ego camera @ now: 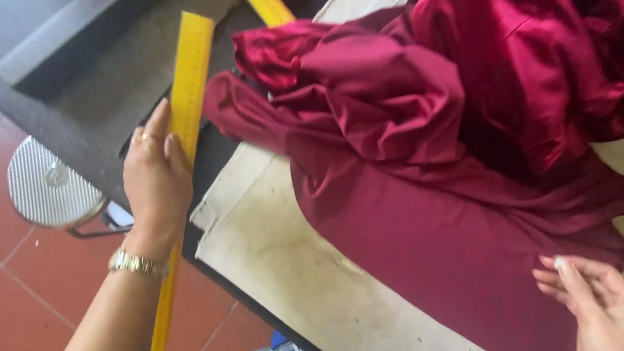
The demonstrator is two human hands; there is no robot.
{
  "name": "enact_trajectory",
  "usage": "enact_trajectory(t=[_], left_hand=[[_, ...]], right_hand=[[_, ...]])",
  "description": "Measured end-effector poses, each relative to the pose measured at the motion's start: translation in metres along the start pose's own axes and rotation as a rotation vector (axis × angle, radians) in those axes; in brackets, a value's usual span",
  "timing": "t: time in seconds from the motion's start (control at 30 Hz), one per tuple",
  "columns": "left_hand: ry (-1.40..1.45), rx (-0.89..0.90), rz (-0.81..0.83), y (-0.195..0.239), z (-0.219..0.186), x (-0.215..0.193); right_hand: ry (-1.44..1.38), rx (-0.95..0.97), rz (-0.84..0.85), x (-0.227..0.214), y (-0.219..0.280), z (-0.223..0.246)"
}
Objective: Measuring and marking red velvet fabric with a ruler and chalk on a cutting table in a sewing workshop.
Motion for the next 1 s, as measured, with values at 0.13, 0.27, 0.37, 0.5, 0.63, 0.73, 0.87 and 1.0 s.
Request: enact_trajectory(t=[0.13,0.27,0.37,0.5,0.63,0.73,0.87,1.0], left_hand=[[-0.004,-0.125,0.034,-0.060,0.008,0.017],[-0.018,-0.137,0.137,-0.096,-0.001,0.036],[-0.072,-0.035,0.132,-0.098,-0.010,0.049],[1.200,0.289,0.445,-0.038,-0.044,0.095],[0.095,1.266,-0.011,0.074,-0.168,0.010],[0.047,1.250,0.120,0.086,-0.183,0.038],[0.297,0.956,0.265,0.075,-0.217,0.032],[0.475,0.723,0.474,0.098,-0.248,0.038]], right_hand=[[-0.032,0.208,0.003,-0.073,-0.016,-0.062],[0.152,0.321,-0.079,-0.116,-0.013,-0.107],[0.073,0.297,0.025,-0.077,0.021,-0.094],[-0.021,0.269,0.107,-0.008,0.065,-0.076],[-0.029,0.264,0.235,0.060,0.087,-0.049],[-0.129,0.291,0.356,0.104,0.095,-0.039],[-0.352,0.214,0.582,0.154,0.104,-0.014],[-0.729,0.211,0.383,0.152,0.091,-0.025]])
Point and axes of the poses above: each hand's wrist, its own y-axis away from the middle knuckle, its own x-axis out of the palm, z = x × y, the point moved 10 cm from there along -y, towards the middle knuckle, and after that the axes turned 12 degrees about -y, right-handed, at the moved point
